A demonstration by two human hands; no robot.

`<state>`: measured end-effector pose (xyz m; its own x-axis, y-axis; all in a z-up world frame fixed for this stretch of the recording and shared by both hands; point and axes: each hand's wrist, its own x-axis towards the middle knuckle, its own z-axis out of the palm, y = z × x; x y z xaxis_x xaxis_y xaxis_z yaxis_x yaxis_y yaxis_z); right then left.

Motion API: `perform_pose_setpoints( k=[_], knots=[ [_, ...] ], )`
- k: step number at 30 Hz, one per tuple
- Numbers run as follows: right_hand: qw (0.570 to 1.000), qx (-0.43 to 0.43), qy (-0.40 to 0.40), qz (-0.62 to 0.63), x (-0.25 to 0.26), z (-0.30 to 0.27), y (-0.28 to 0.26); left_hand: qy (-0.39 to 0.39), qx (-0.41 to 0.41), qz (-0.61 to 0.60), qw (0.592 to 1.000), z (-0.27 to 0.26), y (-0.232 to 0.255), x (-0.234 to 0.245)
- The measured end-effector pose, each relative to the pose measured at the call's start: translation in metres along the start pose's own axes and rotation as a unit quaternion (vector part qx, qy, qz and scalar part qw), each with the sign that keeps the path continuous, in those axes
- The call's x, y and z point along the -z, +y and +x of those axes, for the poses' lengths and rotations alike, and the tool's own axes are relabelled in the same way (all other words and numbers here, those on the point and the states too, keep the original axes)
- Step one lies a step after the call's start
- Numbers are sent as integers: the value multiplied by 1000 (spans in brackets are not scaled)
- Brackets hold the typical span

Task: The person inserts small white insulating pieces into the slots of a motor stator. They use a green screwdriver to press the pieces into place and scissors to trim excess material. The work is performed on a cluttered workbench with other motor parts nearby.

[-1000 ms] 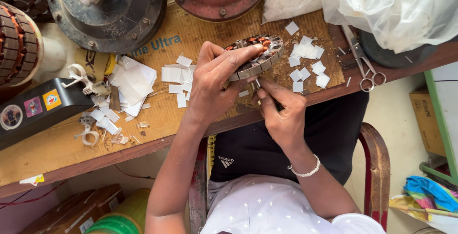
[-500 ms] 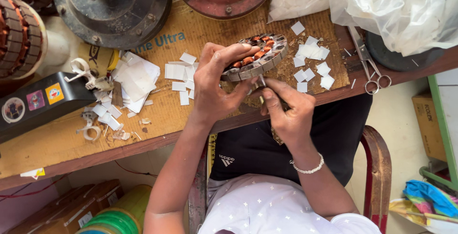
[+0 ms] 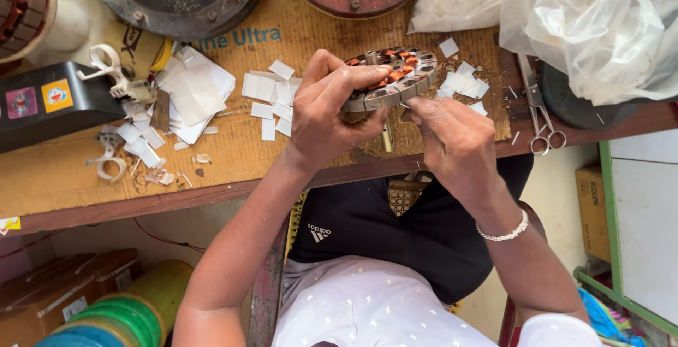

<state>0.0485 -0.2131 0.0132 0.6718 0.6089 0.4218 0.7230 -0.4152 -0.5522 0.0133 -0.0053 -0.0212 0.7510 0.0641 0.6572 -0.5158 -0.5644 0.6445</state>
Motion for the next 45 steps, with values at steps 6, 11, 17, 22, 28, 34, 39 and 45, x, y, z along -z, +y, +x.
perform_pose_setpoints(
  k=[6,11,17,22,28,34,39,45],
  knots=[
    [998,29,-14,-51,4,2,-1,0,3,-1,1000,-3,-3,-2],
    [992,49,-21,-118,7,7,-14,1,15,-3,1000,-5,-4,-2],
    [965,48,-86,-241,14,7,-28,4,8,9,1000,-8,-7,-3],
    [973,54,-67,-215,17,1,-22,-14,-14,8,1000,-5,-2,4],
    [998,-49,33,31,1,-27,-16,-23,-22,-17,999,-2,-1,10],
    [959,-204,50,189,3,-41,-19,3,-46,51,998,5,16,9],
    [935,-234,82,255,-5,-40,-19,-2,-63,66,996,3,12,8],
    [840,-292,182,420,-9,-38,-9,-4,-86,104,991,-1,-2,-2]
  ],
)
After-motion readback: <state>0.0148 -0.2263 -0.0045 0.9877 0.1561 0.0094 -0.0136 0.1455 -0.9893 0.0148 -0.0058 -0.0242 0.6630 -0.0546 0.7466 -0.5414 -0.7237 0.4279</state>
